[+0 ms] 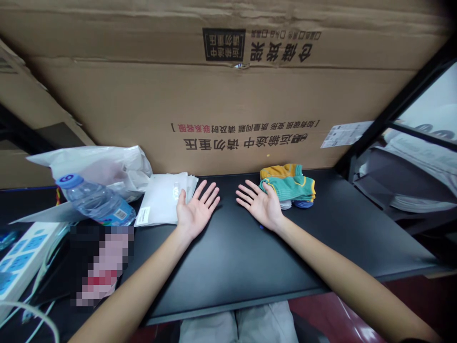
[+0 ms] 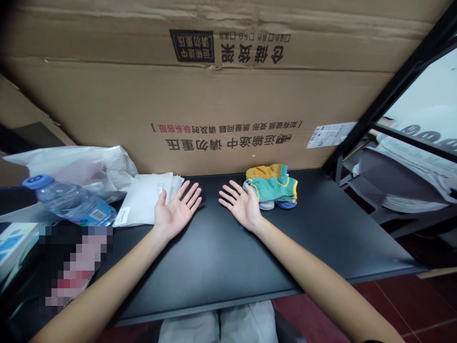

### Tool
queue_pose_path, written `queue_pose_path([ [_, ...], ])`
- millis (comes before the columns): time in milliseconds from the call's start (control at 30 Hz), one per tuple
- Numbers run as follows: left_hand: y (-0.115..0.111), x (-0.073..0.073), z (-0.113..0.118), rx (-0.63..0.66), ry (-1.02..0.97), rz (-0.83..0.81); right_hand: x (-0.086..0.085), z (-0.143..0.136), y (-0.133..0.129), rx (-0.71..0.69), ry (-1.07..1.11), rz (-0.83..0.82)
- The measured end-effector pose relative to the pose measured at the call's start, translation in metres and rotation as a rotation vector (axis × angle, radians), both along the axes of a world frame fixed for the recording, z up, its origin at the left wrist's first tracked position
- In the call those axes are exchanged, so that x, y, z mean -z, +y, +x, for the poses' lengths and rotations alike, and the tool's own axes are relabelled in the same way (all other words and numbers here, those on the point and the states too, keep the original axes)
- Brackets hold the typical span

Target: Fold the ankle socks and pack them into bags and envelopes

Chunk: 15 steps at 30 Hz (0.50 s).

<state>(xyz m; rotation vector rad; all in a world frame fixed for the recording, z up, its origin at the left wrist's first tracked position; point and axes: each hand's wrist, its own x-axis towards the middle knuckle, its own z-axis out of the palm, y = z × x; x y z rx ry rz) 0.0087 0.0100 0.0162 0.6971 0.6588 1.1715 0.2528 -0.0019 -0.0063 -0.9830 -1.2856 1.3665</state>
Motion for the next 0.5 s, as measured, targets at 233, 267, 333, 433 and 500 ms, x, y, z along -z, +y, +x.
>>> queue_pose_path([
  [233, -0.0025, -0.0035, 0.0014, 0.011, -0.013, 0.016, -0.0048, -0.0022, -0.0037, 0.017, 0.139, -0.06],
  [267, -0.0026, -0.0037, 0.0014, 0.011, -0.013, 0.014, -0.0055, -0.0024, -0.004, 0.017, 0.159, -0.07],
  [333, -0.0025, -0.004, 0.0012, 0.014, -0.018, 0.002, -0.0063, -0.0027, -0.0041, 0.017, 0.172, -0.083],
  [433, -0.0014, -0.0044, 0.0007, 0.009, -0.052, -0.047, -0.0054, -0.0033, -0.0033, 0.006, 0.151, -0.097],
  [500, -0.0005, -0.0045, 0.0005, 0.003, -0.051, -0.071, -0.0037, -0.0036, -0.0032, 0.007, 0.172, -0.102],
])
